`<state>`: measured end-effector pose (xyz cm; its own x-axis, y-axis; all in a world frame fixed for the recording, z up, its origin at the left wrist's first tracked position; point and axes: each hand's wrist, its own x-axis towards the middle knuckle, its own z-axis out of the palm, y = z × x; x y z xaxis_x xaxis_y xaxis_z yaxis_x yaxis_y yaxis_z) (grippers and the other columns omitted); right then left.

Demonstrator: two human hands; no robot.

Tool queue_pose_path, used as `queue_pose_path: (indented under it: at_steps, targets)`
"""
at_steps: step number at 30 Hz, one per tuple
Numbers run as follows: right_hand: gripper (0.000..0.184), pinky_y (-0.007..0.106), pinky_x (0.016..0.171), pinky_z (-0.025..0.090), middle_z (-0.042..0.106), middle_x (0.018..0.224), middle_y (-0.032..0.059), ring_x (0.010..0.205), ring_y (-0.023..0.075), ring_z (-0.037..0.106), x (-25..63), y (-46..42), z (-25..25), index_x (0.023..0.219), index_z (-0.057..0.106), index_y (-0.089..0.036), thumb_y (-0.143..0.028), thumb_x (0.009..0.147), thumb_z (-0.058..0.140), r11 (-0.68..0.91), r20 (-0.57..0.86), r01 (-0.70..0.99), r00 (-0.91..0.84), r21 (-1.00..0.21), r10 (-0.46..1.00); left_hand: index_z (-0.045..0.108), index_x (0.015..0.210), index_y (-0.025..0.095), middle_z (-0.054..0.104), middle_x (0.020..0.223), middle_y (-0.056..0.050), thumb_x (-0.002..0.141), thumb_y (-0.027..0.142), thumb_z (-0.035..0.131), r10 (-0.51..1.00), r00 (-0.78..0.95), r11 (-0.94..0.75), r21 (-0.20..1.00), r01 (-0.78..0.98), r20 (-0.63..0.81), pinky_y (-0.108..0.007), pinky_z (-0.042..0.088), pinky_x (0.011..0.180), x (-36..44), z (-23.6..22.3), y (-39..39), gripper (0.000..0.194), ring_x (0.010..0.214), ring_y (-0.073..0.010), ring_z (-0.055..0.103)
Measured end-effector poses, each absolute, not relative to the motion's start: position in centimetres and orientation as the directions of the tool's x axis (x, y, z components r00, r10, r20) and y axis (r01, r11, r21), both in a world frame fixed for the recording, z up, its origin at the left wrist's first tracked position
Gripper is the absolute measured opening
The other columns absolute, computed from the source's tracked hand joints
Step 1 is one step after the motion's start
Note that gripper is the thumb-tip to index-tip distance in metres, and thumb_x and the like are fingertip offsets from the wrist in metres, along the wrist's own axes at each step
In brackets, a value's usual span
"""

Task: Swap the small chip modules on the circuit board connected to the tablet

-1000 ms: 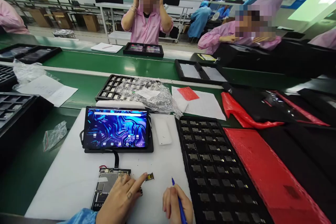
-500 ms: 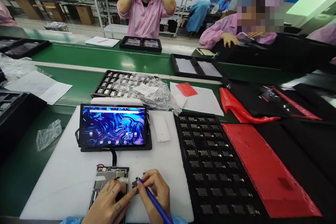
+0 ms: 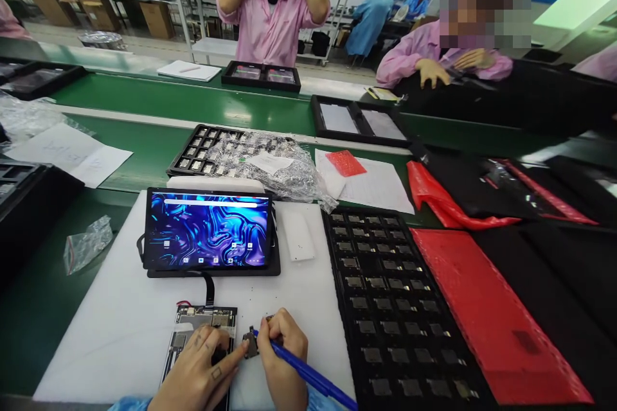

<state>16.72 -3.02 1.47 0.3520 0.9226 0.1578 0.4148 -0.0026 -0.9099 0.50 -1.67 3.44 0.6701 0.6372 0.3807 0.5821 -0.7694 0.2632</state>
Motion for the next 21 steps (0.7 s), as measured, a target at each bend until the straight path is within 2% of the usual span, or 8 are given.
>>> queue_pose_path:
  at_steps: [6, 8, 11, 14, 16, 18, 21]
  targets:
    - [0.036, 0.020, 0.044, 0.035, 0.034, 0.053, -0.0081, 0.044, 0.0090, 0.037, 16.8, -3.3, 1.3, 0.054, 0.032, -0.023, -0.017, 0.082, 0.054, 0.012, 0.184, 0.415, 0.375, -0.910, 0.909, 0.062, 0.110, 0.015, 0.056, 0.078, -0.007, 0.096, 0.018, 0.032, 0.639, 0.681, -0.768, 0.255, 0.587, 0.358, -0.033, 0.054, 0.061, 0.3, 3.7, -1.7, 0.034, 0.068, -0.0194, 0.059]
    - [0.039, 0.021, 0.044, 0.036, 0.036, 0.052, -0.0079, 0.043, 0.0091, 0.038, 17.0, -3.6, 1.5, 0.055, 0.031, -0.023, -0.018, 0.086, 0.052, 0.039, 0.201, 0.342, 0.455, -0.939, 0.868, 0.062, 0.111, 0.016, 0.056, 0.079, -0.007, 0.095, 0.017, 0.032, 0.643, 0.677, -0.765, 0.259, 0.590, 0.358, -0.033, 0.054, 0.061, 0.2, 3.7, -1.6, 0.033, 0.069, -0.0193, 0.059]
    - [0.039, 0.021, 0.047, 0.039, 0.042, 0.053, -0.0069, 0.046, 0.0096, 0.043, 17.3, -3.7, 1.9, 0.055, 0.035, -0.022, -0.022, 0.089, 0.054, 0.131, 0.190, 0.141, 0.595, -0.981, 0.781, 0.062, 0.110, 0.014, 0.057, 0.078, -0.008, 0.095, 0.016, 0.032, 0.627, 0.691, -0.779, 0.266, 0.568, 0.358, -0.034, 0.054, 0.058, 0.2, 3.7, -1.5, 0.033, 0.067, -0.0200, 0.059]
    - [0.033, 0.020, 0.044, 0.038, 0.047, 0.060, -0.0056, 0.046, 0.0091, 0.045, 17.3, -3.4, 2.2, 0.062, 0.048, -0.021, -0.036, 0.092, 0.050, 0.188, 0.113, -0.061, 0.607, -0.980, 0.786, 0.060, 0.112, 0.012, 0.059, 0.078, -0.009, 0.095, 0.016, 0.032, 0.615, 0.702, -0.788, 0.277, 0.549, 0.358, -0.035, 0.055, 0.057, 0.3, 3.8, -1.5, 0.033, 0.066, -0.0208, 0.060]
    - [0.041, 0.020, 0.040, 0.038, 0.048, 0.062, -0.0045, 0.042, 0.0087, 0.044, 17.3, -3.3, 2.2, 0.066, 0.053, -0.021, -0.050, 0.093, 0.041, 0.173, 0.067, -0.134, 0.571, -0.976, 0.818, 0.059, 0.114, 0.012, 0.061, 0.080, -0.009, 0.095, 0.015, 0.032, 0.615, 0.700, -0.788, 0.287, 0.544, 0.363, -0.035, 0.055, 0.060, 0.3, 3.9, -1.5, 0.033, 0.069, -0.0209, 0.060]
    - [0.053, 0.021, 0.037, 0.035, 0.047, 0.054, -0.0046, 0.038, 0.0092, 0.042, 17.3, -3.6, 2.1, 0.065, 0.055, -0.020, -0.062, 0.090, 0.033, 0.124, 0.031, -0.140, 0.530, -0.982, 0.847, 0.058, 0.114, 0.012, 0.062, 0.082, -0.009, 0.095, 0.014, 0.033, 0.612, 0.694, -0.790, 0.312, 0.527, 0.379, -0.034, 0.056, 0.063, 0.0, 4.0, -1.4, 0.032, 0.071, -0.0206, 0.061]
    - [0.064, 0.020, 0.034, 0.028, 0.040, 0.040, -0.0059, 0.033, 0.0100, 0.037, 17.4, -4.8, 2.0, 0.065, 0.061, -0.019, -0.072, 0.084, 0.031, 0.003, -0.020, -0.044, 0.511, -0.999, 0.859, 0.058, 0.114, 0.012, 0.063, 0.084, -0.009, 0.095, 0.012, 0.035, 0.639, 0.658, -0.766, 0.407, 0.498, 0.398, -0.031, 0.055, 0.066, -1.2, 4.0, -1.0, 0.030, 0.075, -0.0192, 0.061]
